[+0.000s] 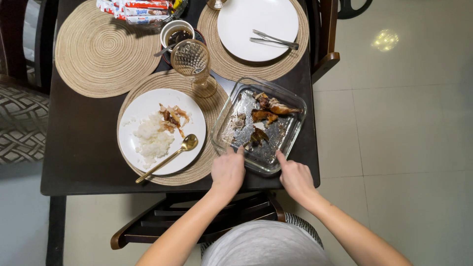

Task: Shredding grilled chicken with a spoon and fork and transferring it to a plate of rice.

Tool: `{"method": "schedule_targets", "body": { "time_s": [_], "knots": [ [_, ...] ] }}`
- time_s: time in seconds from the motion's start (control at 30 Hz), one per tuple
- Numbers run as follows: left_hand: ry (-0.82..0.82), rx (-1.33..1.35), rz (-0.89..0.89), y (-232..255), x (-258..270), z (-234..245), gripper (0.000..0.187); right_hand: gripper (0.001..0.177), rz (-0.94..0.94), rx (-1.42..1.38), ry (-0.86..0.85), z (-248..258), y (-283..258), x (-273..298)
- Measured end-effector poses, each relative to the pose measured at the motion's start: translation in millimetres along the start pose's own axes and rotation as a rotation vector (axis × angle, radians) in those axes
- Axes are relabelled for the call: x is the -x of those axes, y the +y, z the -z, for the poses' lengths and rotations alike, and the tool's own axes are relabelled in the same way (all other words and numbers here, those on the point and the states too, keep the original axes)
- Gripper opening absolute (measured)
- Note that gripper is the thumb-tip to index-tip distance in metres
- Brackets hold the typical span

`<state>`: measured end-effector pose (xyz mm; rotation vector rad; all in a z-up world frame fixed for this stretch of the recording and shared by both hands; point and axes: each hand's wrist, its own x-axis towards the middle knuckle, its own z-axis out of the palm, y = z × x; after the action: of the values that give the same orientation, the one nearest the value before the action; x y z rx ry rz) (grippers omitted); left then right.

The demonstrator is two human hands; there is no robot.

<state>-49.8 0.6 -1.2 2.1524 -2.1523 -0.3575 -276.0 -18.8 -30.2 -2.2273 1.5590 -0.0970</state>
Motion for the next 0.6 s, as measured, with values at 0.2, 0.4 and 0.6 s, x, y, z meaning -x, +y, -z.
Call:
{"method": "schedule_targets", "body": {
  "time_s": [0.2, 0.4, 0.6],
  "knots": [
    [-0.024, 0.142, 0.070, -8, -4, 11, 0.045, 0.056, 0.224, 0.306, -0.032, 0, -9, -6],
    [-0.047, 0.051, -0.021, -12, 5, -6, 0.047, 0.059, 0.270, 0.399, -0.008, -7, -7, -6],
    [-0.050, 0.075, 0.023, -12, 16, 3, 0.053, 0.058, 0.248, 0.419, -0.017, -4, -13, -7]
  ]
}}
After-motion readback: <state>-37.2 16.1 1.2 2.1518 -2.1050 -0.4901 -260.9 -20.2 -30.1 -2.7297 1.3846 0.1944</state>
